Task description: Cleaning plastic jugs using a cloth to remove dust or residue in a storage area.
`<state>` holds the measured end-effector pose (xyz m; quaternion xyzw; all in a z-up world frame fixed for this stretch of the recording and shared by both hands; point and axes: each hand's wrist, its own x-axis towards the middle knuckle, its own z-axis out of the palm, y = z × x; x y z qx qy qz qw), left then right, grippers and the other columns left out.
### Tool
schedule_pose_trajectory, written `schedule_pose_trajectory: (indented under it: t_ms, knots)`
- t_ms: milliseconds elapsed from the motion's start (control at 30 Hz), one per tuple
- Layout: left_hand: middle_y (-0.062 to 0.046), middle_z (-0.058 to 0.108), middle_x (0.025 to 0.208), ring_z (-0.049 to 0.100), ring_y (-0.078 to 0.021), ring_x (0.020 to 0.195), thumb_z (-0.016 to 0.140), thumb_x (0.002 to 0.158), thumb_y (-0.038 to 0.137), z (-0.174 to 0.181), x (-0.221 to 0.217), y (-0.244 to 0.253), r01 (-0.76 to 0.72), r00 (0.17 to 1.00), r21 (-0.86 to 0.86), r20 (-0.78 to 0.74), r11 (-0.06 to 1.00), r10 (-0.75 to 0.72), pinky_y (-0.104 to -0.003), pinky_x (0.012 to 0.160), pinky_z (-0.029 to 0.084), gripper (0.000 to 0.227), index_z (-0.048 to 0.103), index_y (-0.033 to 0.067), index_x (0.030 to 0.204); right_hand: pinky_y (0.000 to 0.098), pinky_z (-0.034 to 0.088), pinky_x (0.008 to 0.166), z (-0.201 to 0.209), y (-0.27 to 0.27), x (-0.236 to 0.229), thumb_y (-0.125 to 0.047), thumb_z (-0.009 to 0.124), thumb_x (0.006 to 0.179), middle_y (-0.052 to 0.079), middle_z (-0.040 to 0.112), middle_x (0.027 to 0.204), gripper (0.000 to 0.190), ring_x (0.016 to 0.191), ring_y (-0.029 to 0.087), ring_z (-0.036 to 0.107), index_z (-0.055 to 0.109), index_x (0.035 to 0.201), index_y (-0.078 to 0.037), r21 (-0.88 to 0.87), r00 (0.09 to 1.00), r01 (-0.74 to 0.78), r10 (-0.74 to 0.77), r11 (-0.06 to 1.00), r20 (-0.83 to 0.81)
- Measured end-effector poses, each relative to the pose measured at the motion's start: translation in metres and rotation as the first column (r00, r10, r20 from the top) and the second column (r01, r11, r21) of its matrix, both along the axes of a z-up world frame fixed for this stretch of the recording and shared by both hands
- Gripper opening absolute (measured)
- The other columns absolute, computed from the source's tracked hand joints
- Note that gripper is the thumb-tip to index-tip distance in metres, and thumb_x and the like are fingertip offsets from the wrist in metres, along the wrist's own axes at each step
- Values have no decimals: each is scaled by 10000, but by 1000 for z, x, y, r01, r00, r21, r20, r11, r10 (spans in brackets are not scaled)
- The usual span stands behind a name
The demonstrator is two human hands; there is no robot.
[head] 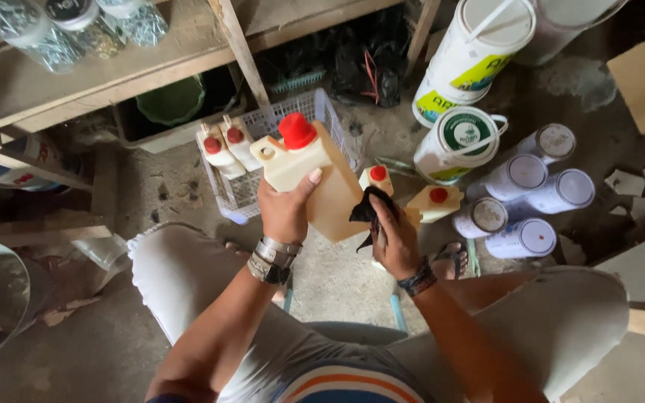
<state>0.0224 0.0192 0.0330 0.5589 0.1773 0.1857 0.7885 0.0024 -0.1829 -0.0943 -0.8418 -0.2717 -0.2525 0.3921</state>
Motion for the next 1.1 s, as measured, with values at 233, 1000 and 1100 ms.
schedule_pose_trajectory:
  t_ms: [233, 1000, 1100]
  knots:
    - [-62, 665, 1012, 586, -147, 914, 962, 681, 192, -6, 2, -3, 23, 999, 27, 32, 999, -24, -384, 825, 566, 614, 621, 47, 1170, 533, 585, 869, -3, -28, 16, -116, 591, 975, 184, 578, 1282, 422, 1074, 445, 661, 627, 1389, -192, -111, 961, 145, -167, 983, -219]
    - [-211, 694, 994, 648, -217, 949, 1022, 532, 242, -10, -13, -16, 248, 968, 186, -11, 951, -250, -391, 799, 584, 789, 598, -19, 1145, 486, 519, 993, -186, -98, 10, -311, 794, 806, 239, 591, 1190, 412, 1071, 411, 653, 715, 1195, -204, -336, 720, 58, -273, 940, -638]
    - [-216, 694, 988, 630, -218, 960, 1023, 519, 214, -2, -15, -18, 257, 965, 185, 8, 948, -263, -386, 806, 578, 779, 608, -26, 1134, 401, 593, 903, -184, -95, 3, -378, 831, 722, 116, 624, 1274, 357, 1084, 325, 705, 784, 1075, -356, -554, 677, -35, -388, 832, -625]
